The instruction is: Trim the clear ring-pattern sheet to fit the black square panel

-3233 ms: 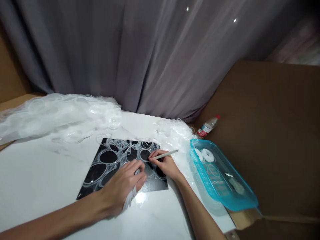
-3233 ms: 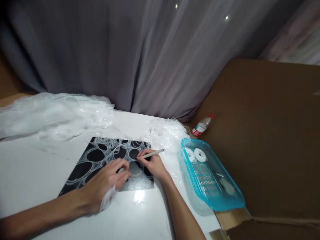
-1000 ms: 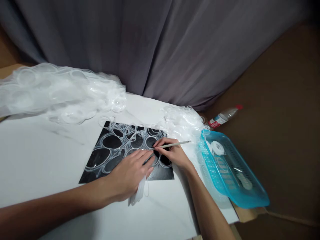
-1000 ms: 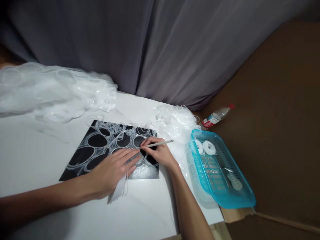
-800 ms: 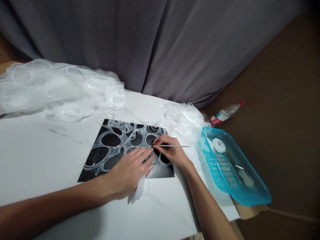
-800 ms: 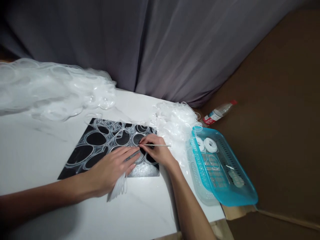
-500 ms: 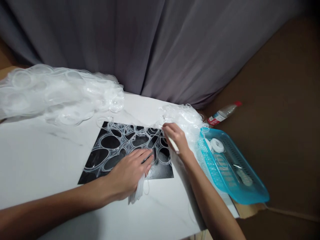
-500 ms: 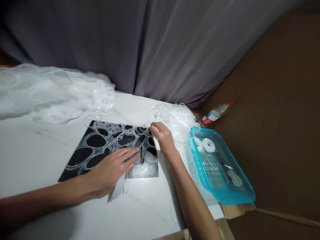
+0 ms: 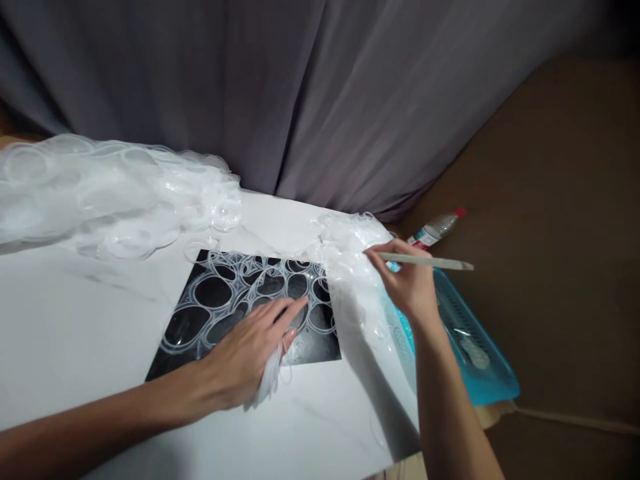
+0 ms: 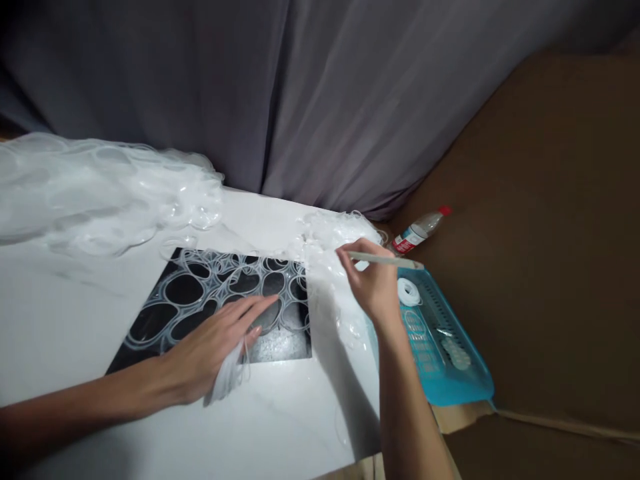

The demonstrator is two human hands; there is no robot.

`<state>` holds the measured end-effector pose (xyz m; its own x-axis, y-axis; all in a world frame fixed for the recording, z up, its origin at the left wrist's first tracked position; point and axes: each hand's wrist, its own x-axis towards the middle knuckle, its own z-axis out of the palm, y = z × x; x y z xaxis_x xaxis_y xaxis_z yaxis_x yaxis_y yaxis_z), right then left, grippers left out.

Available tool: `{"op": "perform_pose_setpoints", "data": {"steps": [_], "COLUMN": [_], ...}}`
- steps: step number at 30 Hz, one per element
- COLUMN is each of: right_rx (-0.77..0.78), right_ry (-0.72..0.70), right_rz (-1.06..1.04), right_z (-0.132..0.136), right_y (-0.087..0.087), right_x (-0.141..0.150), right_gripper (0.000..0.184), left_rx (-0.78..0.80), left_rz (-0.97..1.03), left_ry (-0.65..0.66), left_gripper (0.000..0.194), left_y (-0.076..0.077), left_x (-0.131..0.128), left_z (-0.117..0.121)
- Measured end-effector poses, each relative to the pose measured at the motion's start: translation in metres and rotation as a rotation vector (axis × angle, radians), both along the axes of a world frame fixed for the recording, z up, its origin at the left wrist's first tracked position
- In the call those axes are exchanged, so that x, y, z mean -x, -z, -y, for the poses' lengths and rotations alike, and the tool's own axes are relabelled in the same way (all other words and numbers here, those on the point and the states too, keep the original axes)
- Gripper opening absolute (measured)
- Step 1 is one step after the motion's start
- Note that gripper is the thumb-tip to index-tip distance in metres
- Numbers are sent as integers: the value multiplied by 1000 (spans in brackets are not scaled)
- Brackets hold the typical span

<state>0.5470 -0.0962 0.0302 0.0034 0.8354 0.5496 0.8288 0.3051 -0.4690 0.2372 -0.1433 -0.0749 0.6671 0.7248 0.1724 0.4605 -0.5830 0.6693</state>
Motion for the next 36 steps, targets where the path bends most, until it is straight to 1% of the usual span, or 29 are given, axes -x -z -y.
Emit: {"op": "perform_pose_setpoints", "data": {"steps": [3,6,8,10,12,13,14,16,18,20,21,24,26,28,30,36], "right_rx": [153,242,331,452,541,554,544,490,451,455,467,499,507,507,505,487], "right_ry": [-152,-268,-373,-530,-641,-647,-614,-475,-343,-284,-263,-222,-197,-182,-178,-205], "right_rz": [-104,-200,-232,-254,-308,-348,-388,-431,-416,-378,-373,-399,-418,-425,-428,-426], "right_z": [42,78,95,105,107,104,99,84,63,43,36,23,22,24,25,27], "right_y": [-6,-4,-4,-6,-8,-8,-6,4,22,46,59,91,103,109,110,111], "right_x": [33,66,82,91,90,87,81,67,51,38,33,26,24,23,22,21], "right_gripper": [16,11,7,7,8,6,5,7,11,16,19,23,23,23,23,24], "left_rx": [66,73,53,10,-39,-64,-86,-130,-190,-258,-291,-359,-367,-345,-311,-283], "left_rz": [90,160,194,230,261,268,265,239,222,205,182,42,-59,-130,-164,-155], "left_ry": [-36,-45,-39,0,49,76,102,151,187,195,199,229,275,305,307,303], "left_gripper": [57,63,65,56,33,25,27,36,34,29,30,43,47,48,47,47], "left_y": [-3,-3,-3,-6,-10,-12,-14,-14,-9,0,4,14,14,12,9,8], "left_x": [4,7,9,11,13,13,13,13,11,8,6,3,3,3,2,0], "left_z": [-2,-1,0,1,1,1,1,1,0,0,0,1,2,4,5,5]}}
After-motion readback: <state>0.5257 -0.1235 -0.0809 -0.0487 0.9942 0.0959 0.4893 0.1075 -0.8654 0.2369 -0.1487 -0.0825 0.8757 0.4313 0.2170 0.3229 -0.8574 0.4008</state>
